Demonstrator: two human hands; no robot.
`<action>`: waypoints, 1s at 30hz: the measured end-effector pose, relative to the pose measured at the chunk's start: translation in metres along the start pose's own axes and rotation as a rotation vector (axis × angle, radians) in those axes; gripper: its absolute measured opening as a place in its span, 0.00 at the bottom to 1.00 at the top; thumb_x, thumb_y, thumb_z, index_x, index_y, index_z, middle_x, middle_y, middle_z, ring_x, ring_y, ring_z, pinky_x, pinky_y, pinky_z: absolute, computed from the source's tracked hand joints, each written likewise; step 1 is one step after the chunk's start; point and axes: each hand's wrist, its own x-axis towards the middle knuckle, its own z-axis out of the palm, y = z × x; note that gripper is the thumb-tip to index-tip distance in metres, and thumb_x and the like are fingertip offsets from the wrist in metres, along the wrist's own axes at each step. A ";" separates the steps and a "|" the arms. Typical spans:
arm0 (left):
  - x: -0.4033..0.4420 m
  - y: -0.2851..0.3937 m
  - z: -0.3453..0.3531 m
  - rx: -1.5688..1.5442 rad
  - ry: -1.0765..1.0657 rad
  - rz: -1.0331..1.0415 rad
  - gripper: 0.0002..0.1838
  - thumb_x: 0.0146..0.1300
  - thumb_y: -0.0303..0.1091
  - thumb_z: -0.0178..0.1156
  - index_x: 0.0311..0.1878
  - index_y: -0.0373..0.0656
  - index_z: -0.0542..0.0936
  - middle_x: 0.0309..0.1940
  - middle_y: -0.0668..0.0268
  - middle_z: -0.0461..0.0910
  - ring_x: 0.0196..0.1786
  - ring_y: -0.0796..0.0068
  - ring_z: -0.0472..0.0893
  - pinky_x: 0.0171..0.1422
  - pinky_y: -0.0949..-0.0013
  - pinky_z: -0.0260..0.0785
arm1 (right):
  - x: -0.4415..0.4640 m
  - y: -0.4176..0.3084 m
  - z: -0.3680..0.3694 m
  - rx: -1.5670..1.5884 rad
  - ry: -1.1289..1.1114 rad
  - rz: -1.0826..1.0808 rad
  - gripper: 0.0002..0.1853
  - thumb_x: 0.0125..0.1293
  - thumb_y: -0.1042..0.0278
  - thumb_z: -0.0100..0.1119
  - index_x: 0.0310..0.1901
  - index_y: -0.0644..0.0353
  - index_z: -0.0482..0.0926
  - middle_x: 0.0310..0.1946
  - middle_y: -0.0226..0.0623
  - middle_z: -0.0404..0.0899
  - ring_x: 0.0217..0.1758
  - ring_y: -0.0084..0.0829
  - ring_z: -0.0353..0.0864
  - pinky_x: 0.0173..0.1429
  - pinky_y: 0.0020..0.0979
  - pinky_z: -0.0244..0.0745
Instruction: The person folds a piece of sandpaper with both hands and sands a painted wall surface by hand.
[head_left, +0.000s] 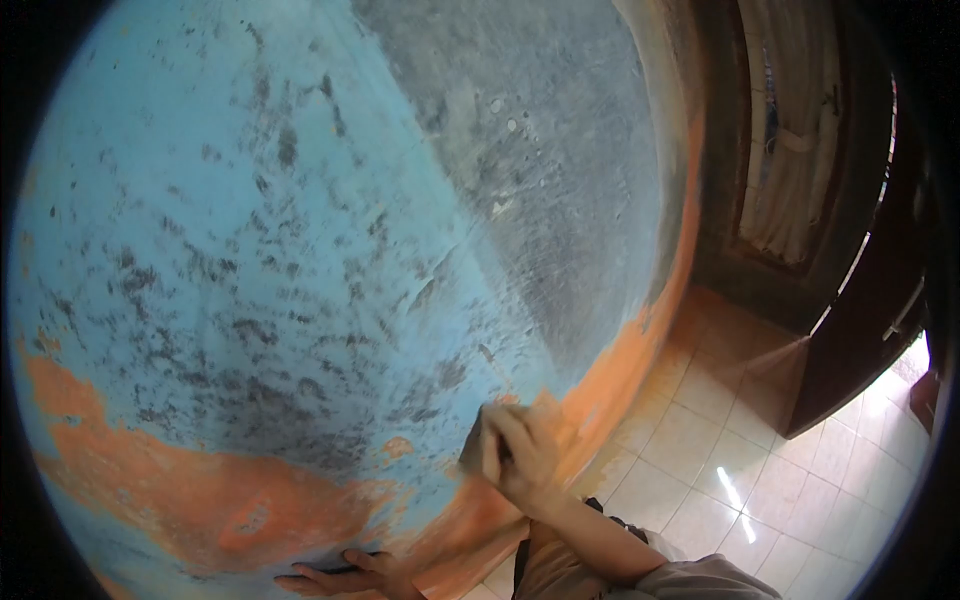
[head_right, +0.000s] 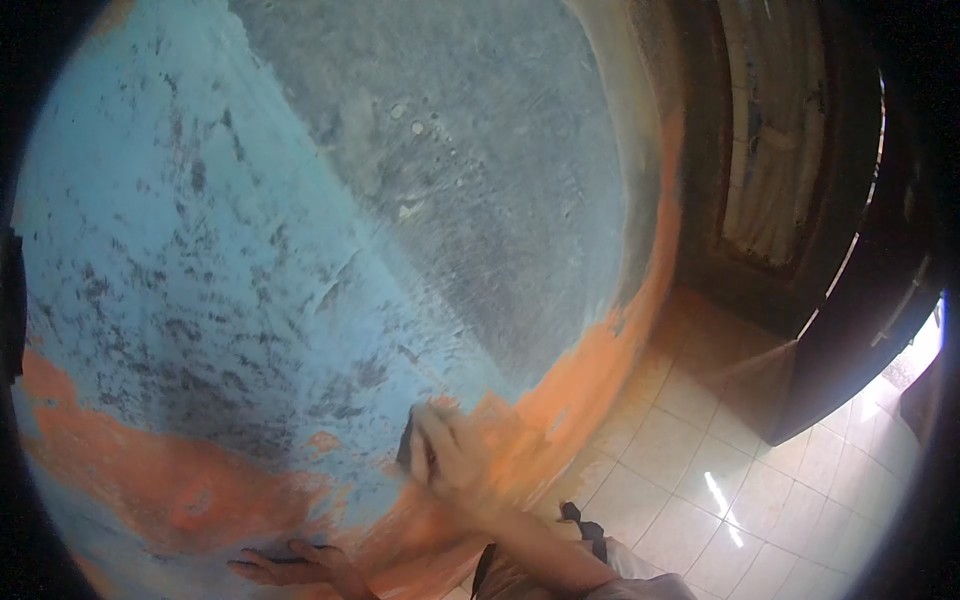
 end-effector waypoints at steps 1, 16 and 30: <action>0.000 -0.002 -0.001 0.006 -0.012 -0.016 0.34 0.77 0.52 0.38 0.73 0.31 0.57 0.75 0.38 0.48 0.75 0.36 0.56 0.73 0.40 0.59 | 0.002 0.001 0.003 0.020 0.037 0.016 0.15 0.57 0.84 0.64 0.48 0.66 0.80 0.39 0.46 0.80 0.37 0.40 0.83 0.40 0.32 0.79; 0.008 0.006 -0.011 0.021 -0.014 0.013 0.32 0.78 0.50 0.39 0.73 0.33 0.58 0.75 0.38 0.49 0.73 0.36 0.60 0.72 0.44 0.64 | 0.003 0.002 0.001 -0.010 0.042 0.000 0.14 0.56 0.84 0.65 0.46 0.66 0.81 0.40 0.44 0.81 0.37 0.38 0.83 0.39 0.32 0.80; 0.006 0.008 0.010 -0.122 0.122 -0.003 0.35 0.75 0.53 0.44 0.75 0.37 0.58 0.76 0.39 0.49 0.75 0.36 0.55 0.73 0.36 0.50 | -0.008 0.004 0.003 0.029 -0.032 -0.068 0.11 0.58 0.84 0.63 0.44 0.64 0.82 0.38 0.43 0.81 0.36 0.37 0.83 0.37 0.30 0.78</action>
